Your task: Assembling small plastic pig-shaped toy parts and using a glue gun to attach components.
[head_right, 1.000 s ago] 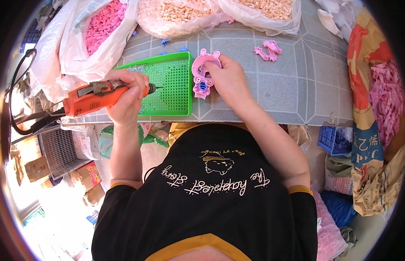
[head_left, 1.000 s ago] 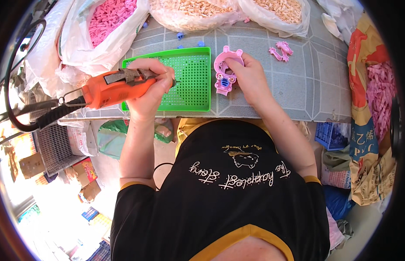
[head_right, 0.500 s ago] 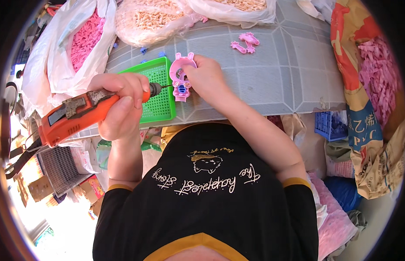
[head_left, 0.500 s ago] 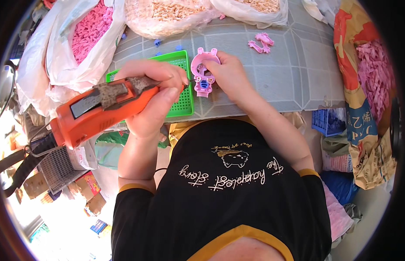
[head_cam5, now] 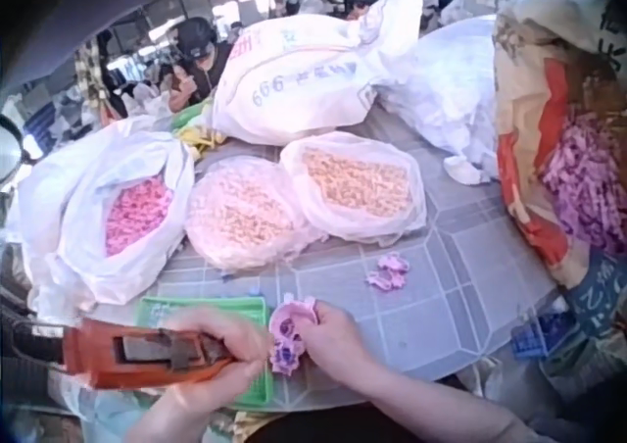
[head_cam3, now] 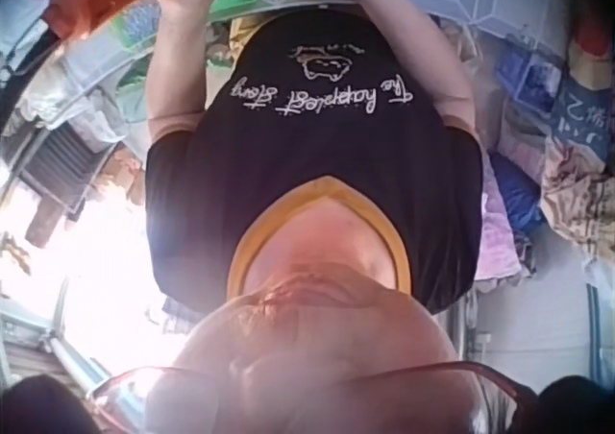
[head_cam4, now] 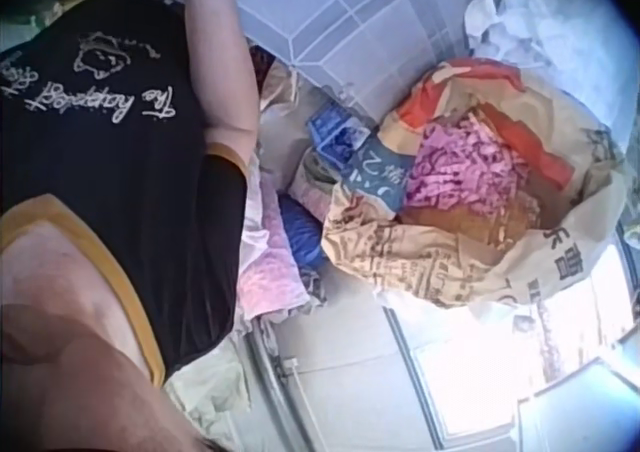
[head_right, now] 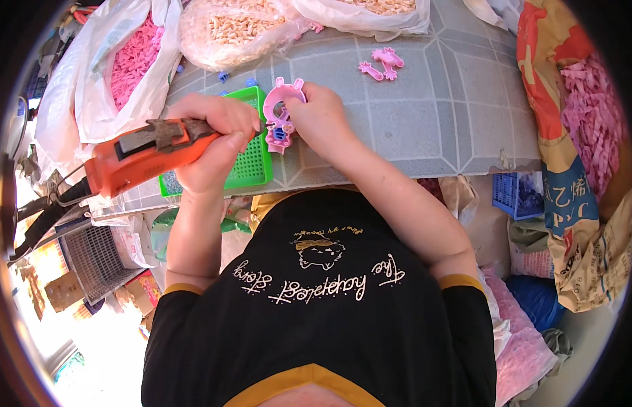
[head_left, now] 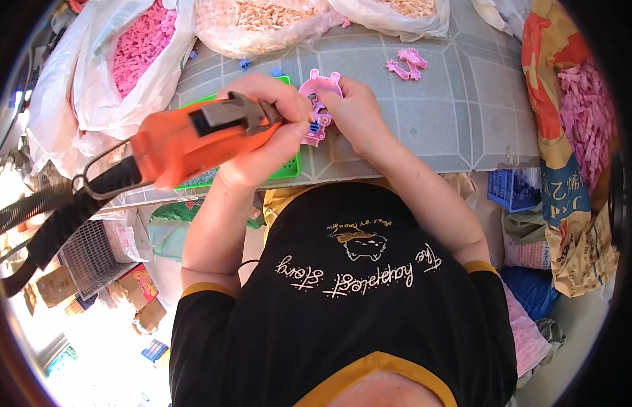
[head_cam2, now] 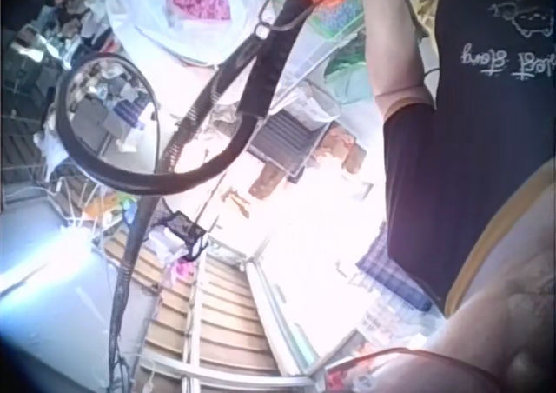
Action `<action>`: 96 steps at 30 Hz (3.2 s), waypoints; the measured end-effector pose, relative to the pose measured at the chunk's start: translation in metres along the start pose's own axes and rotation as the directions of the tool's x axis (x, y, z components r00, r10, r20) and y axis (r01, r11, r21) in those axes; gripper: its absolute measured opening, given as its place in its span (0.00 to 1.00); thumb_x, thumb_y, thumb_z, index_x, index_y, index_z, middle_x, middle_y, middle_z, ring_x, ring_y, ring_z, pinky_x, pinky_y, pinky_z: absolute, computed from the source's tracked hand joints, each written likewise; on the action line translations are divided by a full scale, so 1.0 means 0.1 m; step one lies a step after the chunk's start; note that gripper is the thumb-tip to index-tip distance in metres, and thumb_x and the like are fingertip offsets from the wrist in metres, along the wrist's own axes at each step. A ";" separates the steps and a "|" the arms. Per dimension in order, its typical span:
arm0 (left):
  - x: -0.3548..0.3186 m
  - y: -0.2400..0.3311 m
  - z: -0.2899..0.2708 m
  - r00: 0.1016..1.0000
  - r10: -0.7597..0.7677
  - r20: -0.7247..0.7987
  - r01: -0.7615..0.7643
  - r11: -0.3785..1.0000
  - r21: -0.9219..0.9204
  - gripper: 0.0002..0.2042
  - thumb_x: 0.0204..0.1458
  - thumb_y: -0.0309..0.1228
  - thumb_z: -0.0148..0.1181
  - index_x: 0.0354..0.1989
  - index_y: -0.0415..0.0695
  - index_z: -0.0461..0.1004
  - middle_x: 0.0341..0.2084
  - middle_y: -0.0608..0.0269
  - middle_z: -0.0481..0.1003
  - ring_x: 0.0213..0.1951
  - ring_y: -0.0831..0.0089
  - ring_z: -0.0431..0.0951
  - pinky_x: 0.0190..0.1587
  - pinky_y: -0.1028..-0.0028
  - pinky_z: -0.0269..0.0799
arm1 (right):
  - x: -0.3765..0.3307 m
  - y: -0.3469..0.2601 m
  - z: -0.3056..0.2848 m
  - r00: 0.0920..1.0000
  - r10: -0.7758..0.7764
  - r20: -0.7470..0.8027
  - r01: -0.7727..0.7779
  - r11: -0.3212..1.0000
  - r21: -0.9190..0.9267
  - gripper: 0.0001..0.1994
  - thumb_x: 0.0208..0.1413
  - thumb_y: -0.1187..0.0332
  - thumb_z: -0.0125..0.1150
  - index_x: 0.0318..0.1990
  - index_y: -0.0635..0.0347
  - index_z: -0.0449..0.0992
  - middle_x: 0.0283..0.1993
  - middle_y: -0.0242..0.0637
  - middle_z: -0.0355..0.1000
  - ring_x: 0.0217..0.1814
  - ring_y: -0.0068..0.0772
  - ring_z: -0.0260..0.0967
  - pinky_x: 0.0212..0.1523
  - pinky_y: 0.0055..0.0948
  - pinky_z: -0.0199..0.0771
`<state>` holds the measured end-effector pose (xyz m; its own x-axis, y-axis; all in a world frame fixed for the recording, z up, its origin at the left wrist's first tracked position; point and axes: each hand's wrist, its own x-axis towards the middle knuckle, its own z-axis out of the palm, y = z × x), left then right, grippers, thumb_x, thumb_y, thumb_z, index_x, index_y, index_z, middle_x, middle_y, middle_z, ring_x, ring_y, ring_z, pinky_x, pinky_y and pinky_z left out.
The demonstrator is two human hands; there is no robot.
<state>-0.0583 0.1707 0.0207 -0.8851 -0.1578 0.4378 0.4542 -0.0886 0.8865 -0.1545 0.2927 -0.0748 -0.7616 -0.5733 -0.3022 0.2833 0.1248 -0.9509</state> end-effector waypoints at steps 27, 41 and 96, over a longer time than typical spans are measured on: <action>-0.23 0.01 -0.59 0.916 0.054 -0.398 0.022 0.983 0.184 0.14 0.47 0.17 0.54 0.45 0.36 0.69 0.22 0.62 0.71 0.24 0.72 0.69 0.42 0.61 0.70 | -0.06 -0.08 -0.01 0.998 0.020 0.057 -0.025 0.995 0.101 0.09 0.64 0.69 0.55 0.46 0.62 0.78 0.36 0.30 0.78 0.32 0.18 0.73 0.32 0.22 0.73; -0.14 0.17 -0.38 0.907 0.146 -0.396 -0.033 0.960 0.279 0.15 0.46 0.19 0.54 0.45 0.37 0.69 0.19 0.63 0.68 0.22 0.72 0.67 0.39 0.61 0.68 | -0.04 -0.06 -0.04 1.000 0.004 0.021 -0.003 0.999 -0.053 0.10 0.65 0.67 0.54 0.45 0.62 0.79 0.34 0.29 0.78 0.31 0.17 0.72 0.31 0.22 0.71; -0.37 0.62 -0.36 0.808 0.213 -0.549 0.127 0.848 0.515 0.17 0.52 0.24 0.61 0.49 0.29 0.70 0.30 0.56 0.75 0.37 0.67 0.75 0.50 0.63 0.72 | -0.36 -0.16 -0.89 0.899 -0.213 0.384 -0.292 0.364 0.885 0.13 0.64 0.66 0.57 0.55 0.55 0.72 0.48 0.40 0.73 0.45 0.38 0.75 0.52 0.43 0.82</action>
<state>0.0063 0.1354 0.0537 -0.5629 -0.6867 0.4600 0.2208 0.4114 0.8843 -0.1835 0.3838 -0.0542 -0.5209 -0.8525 -0.0435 0.8409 -0.5037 -0.1980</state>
